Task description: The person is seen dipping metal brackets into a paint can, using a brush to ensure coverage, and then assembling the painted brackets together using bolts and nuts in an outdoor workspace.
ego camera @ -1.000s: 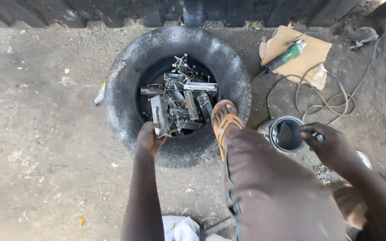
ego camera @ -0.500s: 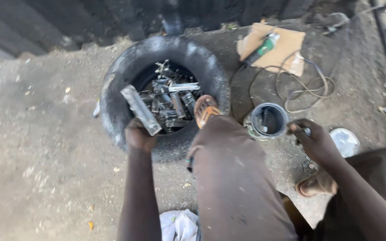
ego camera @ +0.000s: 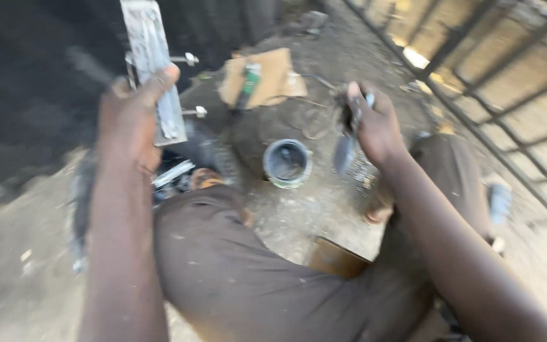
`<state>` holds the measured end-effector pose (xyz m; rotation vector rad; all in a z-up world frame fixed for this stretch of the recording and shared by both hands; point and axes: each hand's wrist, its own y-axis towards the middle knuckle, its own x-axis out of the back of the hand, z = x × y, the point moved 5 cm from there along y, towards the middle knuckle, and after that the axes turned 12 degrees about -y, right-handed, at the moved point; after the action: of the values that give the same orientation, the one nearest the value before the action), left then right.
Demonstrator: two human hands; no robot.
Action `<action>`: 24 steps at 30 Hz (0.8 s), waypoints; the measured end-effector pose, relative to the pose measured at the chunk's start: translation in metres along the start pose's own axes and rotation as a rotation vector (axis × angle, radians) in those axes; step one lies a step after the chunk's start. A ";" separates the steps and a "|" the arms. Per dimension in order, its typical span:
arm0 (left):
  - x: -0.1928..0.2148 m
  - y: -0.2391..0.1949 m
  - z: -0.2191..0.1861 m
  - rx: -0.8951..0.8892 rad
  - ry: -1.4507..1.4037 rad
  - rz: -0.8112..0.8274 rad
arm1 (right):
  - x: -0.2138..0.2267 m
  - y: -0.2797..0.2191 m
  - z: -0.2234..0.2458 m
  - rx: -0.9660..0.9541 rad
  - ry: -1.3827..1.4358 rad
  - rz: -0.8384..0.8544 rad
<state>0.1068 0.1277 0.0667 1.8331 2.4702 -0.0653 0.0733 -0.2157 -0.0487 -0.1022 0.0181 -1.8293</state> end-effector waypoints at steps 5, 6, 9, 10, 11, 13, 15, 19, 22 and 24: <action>-0.083 0.005 -0.008 0.192 -0.074 0.224 | 0.070 0.005 -0.004 -0.112 0.196 -0.202; -0.097 0.004 -0.009 0.189 -0.052 0.263 | 0.086 0.004 -0.013 -0.262 0.029 -0.309; -0.134 0.011 0.001 0.200 -0.043 0.305 | 0.097 -0.021 -0.050 -0.610 -0.193 -0.255; -0.140 0.007 -0.001 0.206 -0.041 0.296 | 0.100 -0.022 -0.076 -0.616 -0.198 -0.246; -0.144 0.002 0.000 0.264 0.045 0.287 | 0.104 -0.026 -0.106 -0.712 -0.128 -0.293; -0.146 0.003 0.007 0.325 0.138 0.255 | 0.106 -0.012 -0.184 -0.813 -0.061 -0.315; -0.140 0.012 0.021 0.288 0.240 0.263 | 0.102 0.018 -0.283 -0.757 0.022 -0.320; -0.138 -0.005 -0.005 0.435 0.454 0.194 | 0.034 0.050 -0.370 -0.740 -0.141 -0.150; -0.134 -0.007 -0.006 0.583 0.602 0.148 | -0.027 0.057 -0.417 -0.753 0.001 0.036; -0.127 -0.006 0.006 0.742 0.703 0.102 | -0.049 0.056 -0.441 -0.837 -0.185 0.026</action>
<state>0.1375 0.0046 0.0707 2.6360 3.0790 -0.4634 0.1050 -0.2007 -0.4946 -0.8494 0.6501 -1.6721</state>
